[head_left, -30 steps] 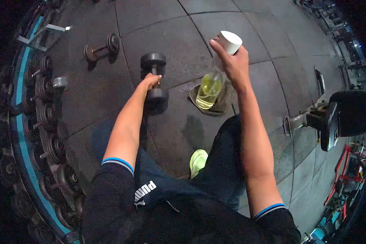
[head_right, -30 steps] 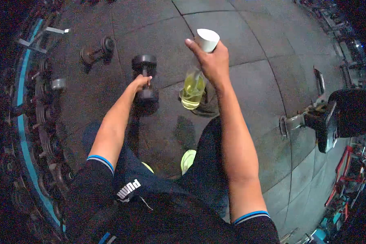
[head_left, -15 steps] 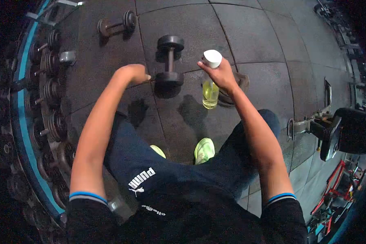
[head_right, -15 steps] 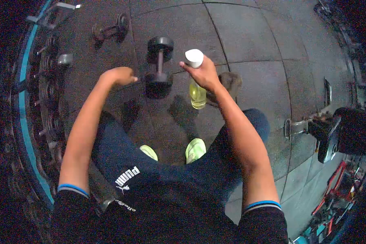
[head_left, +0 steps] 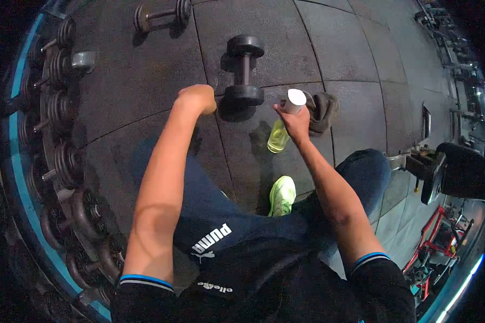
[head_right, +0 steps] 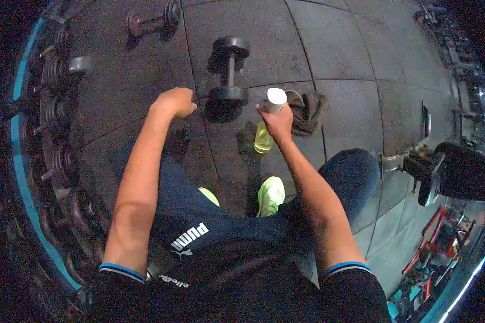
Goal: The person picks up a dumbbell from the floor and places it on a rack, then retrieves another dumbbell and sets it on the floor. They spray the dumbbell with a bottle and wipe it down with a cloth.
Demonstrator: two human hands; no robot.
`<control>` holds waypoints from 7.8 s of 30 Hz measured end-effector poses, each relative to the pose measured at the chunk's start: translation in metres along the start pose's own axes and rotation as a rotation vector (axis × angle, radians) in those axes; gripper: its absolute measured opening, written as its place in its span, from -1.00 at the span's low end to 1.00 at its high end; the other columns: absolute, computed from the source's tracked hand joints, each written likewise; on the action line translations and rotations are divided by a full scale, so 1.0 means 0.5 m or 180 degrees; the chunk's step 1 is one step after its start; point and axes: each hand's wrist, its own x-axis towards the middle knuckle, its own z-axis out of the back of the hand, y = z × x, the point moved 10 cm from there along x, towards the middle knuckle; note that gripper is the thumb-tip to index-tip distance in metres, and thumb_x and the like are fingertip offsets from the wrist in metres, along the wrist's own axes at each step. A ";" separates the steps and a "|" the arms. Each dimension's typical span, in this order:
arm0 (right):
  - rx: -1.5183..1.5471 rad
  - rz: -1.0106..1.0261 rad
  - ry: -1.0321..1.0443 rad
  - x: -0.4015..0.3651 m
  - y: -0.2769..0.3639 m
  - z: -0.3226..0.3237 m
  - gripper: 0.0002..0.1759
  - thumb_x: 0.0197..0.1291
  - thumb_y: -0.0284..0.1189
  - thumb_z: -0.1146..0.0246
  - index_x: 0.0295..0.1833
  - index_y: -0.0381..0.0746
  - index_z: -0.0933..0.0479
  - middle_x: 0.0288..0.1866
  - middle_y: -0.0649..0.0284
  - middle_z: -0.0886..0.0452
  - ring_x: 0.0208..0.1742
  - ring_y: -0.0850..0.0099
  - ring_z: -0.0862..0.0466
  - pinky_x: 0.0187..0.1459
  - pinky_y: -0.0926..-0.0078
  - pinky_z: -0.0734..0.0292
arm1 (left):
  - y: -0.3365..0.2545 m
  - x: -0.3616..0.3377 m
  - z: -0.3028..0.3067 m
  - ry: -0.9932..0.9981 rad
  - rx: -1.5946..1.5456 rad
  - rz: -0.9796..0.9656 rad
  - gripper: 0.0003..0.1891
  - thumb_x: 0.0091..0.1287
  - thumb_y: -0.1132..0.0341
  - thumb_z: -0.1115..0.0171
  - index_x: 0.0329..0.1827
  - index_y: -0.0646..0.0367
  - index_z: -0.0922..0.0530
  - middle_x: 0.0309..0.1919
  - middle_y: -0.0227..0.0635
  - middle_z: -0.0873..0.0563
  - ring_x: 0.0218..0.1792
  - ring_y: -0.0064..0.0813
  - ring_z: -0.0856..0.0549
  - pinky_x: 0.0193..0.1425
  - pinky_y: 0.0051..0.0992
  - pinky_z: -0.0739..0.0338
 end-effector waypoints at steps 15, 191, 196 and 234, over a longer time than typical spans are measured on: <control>-0.0606 -0.0055 0.1646 -0.019 0.043 -0.051 -0.57 0.01 -0.24 -0.51 -0.15 -0.33 -0.57 -0.32 0.11 -0.71 -0.27 0.24 -0.72 -0.14 0.25 -0.60 | 0.017 0.005 0.037 -0.0335 -0.0517 -0.0038 -0.62 0.26 0.33 -0.13 0.13 0.13 -0.68 0.11 0.01 -0.73 0.18 0.02 -0.69 0.27 -0.06 -0.57; -0.0794 0.0145 0.2785 0.035 0.323 0.045 -0.38 0.05 -0.60 -0.38 0.29 -0.28 -0.45 -0.20 0.12 -0.71 -0.43 0.37 -0.66 -0.35 0.33 -0.61 | -0.229 -0.071 0.166 -0.1113 -0.3501 -0.2493 -0.65 0.29 0.50 -0.27 0.15 0.18 -0.56 -0.10 -0.41 -0.73 -0.01 -0.56 -0.67 0.13 -0.48 -0.54; -0.0670 0.0390 0.2581 0.029 0.370 0.028 -0.60 0.09 -0.41 -0.46 0.02 -0.34 -0.59 -0.27 0.24 -0.69 -0.25 0.46 -0.66 -0.13 0.40 -0.60 | -0.188 -0.065 0.175 -0.1529 -0.3649 -0.2118 -0.67 0.35 0.58 -0.15 0.17 0.22 -0.58 -0.03 -0.34 -0.75 0.03 -0.52 -0.69 0.20 -0.43 -0.55; -0.1625 0.1124 0.0343 0.002 0.162 -0.298 0.02 -0.29 -0.25 -0.60 0.37 -0.31 -0.33 0.31 0.01 -0.39 0.44 -0.03 -0.31 0.43 -0.16 -0.17 | -0.035 0.235 -0.171 -0.0172 -0.3740 -0.0076 0.19 0.16 -0.56 -0.18 0.44 0.51 -0.35 0.43 0.22 -0.45 0.47 0.04 -0.43 0.50 -0.14 -0.30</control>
